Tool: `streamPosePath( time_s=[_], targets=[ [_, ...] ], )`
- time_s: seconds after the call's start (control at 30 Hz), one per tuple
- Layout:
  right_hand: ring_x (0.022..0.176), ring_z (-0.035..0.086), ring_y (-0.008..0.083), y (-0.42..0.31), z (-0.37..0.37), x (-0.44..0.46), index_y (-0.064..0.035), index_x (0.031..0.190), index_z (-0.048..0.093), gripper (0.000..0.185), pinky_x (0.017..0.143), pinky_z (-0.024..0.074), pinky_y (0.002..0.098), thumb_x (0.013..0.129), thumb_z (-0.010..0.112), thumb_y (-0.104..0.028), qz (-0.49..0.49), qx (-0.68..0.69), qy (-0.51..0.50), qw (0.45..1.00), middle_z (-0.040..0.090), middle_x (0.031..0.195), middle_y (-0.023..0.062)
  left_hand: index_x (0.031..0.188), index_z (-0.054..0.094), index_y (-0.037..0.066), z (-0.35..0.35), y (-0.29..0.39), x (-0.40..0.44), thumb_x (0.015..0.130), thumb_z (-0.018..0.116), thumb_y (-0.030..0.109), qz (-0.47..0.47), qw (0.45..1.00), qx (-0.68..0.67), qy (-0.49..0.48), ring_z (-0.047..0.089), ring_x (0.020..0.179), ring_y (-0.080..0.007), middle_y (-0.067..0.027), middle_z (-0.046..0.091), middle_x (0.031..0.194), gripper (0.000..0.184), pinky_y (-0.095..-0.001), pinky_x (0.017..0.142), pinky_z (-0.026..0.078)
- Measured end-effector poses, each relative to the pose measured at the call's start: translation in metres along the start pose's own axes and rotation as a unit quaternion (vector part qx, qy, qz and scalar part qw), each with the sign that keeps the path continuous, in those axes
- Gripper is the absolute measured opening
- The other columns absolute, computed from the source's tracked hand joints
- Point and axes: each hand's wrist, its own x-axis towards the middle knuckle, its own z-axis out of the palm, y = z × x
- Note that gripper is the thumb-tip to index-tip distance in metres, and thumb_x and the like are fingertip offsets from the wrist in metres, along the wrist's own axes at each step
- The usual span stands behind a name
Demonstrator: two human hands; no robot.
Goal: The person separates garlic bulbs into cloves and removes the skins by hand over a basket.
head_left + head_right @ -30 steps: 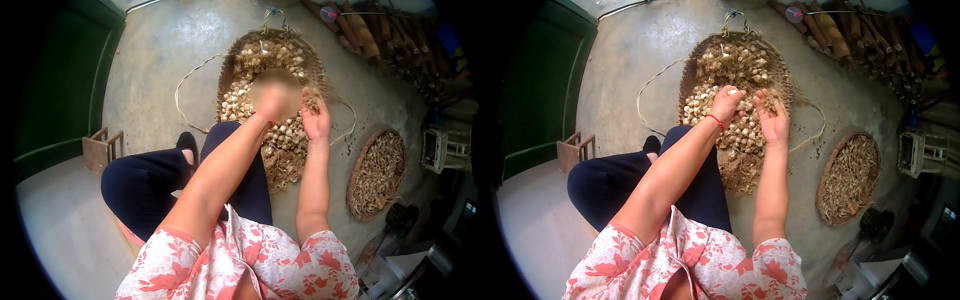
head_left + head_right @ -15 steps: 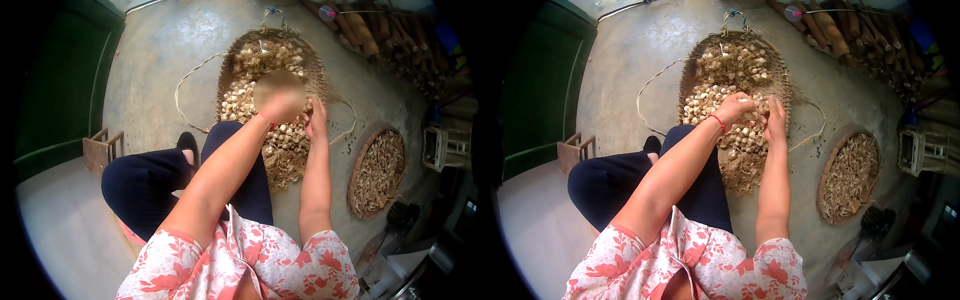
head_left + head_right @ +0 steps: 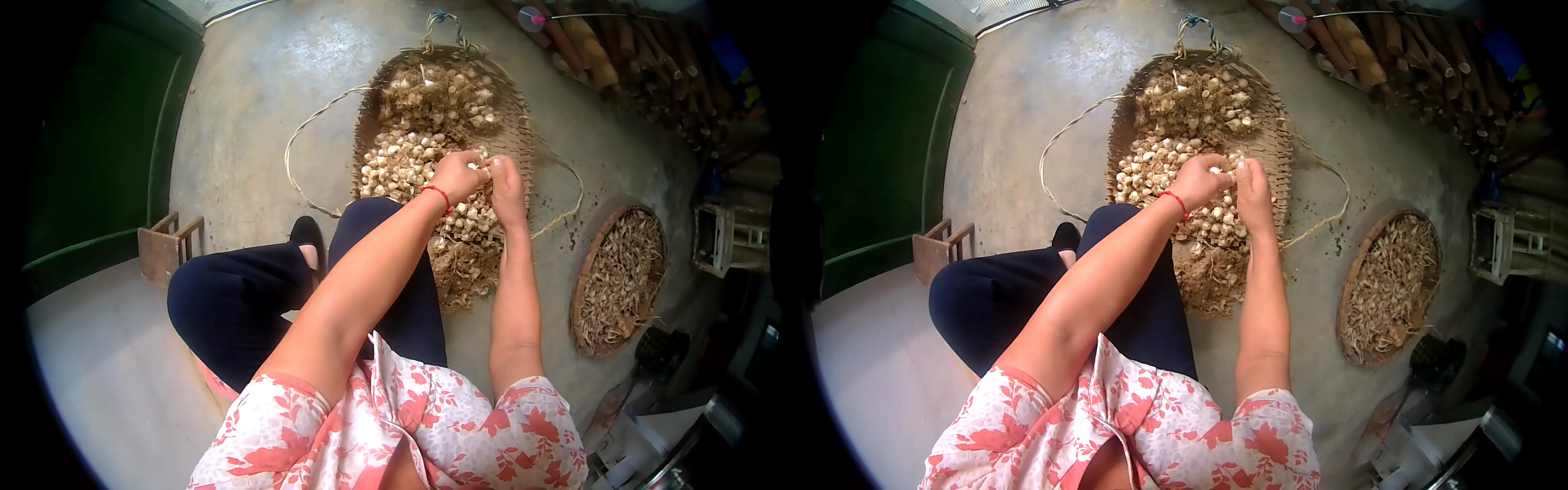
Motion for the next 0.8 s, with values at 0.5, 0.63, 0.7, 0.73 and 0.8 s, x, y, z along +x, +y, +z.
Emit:
streamPosePath(
  time_s=[0.5, 0.63, 0.7, 0.73, 0.8],
  targets=[
    [0.052, 0.046, 0.0111, 0.055, -0.019, -0.023, -0.0048, 0.088, 0.051, 0.025, 0.044, 0.0385, 0.0253, 0.096, 0.043, -0.027, 0.266, 0.376, 0.079, 0.884, 0.054, 0.069, 0.0063, 0.093, 0.066, 0.002, 0.0, -0.014, 0.003, 0.08, 0.061, 0.019, -0.162, 0.986, 0.02, -0.033, 0.064, 0.059, -0.0214, -0.015, 0.065, 0.076, 0.023, -0.0339, 0.054, 0.053],
    [0.075, 0.061, 0.0209, 0.044, -0.064, -0.081, -0.0025, 0.087, 0.058, 0.019, 0.062, 0.0505, 0.0318, 0.091, 0.049, -0.019, 0.341, -0.072, -0.239, 0.906, 0.063, 0.084, 0.0138, 0.1, 0.067, 0.006, 0.009, -0.015, -0.009, 0.08, 0.059, 0.022, -0.12, 0.963, 0.22, -0.104, 0.066, 0.075, -0.0239, -0.0153, 0.067, 0.09, 0.027, -0.0358, 0.069, 0.054],
    [0.094, 0.062, 0.0306, 0.037, -0.065, -0.109, -0.0015, 0.103, 0.062, 0.025, 0.082, 0.0493, 0.0384, 0.088, 0.051, -0.018, 0.157, -0.41, -0.298, 0.848, 0.065, 0.101, 0.0182, 0.107, 0.067, 0.009, 0.01, -0.017, -0.008, 0.08, 0.058, 0.023, -0.099, 0.941, 0.302, -0.111, 0.066, 0.086, -0.0242, -0.0147, 0.067, 0.097, 0.031, -0.0366, 0.077, 0.053],
    [0.105, 0.057, 0.0355, 0.03, -0.063, -0.108, -0.0039, 0.116, 0.059, 0.034, 0.093, 0.0436, 0.04, 0.086, 0.053, -0.02, 0.18, -0.466, -0.269, 0.823, 0.061, 0.111, 0.0194, 0.105, 0.068, 0.011, 0.01, -0.018, -0.008, 0.079, 0.058, 0.025, -0.115, 0.94, 0.305, -0.1, 0.065, 0.089, -0.0255, -0.0142, 0.067, 0.1, 0.032, -0.0364, 0.082, 0.051],
    [0.103, 0.058, 0.0348, 0.027, -0.054, -0.082, -0.0042, 0.117, 0.059, 0.035, 0.091, 0.0446, 0.0398, 0.086, 0.053, -0.02, 0.143, -0.422, -0.187, 0.875, 0.062, 0.109, 0.019, 0.103, 0.069, 0.012, 0.01, -0.017, -0.011, 0.078, 0.057, 0.026, -0.124, 0.936, 0.319, -0.08, 0.064, 0.092, -0.0268, -0.0135, 0.067, 0.1, 0.03, -0.0369, 0.084, 0.05]
  ],
)
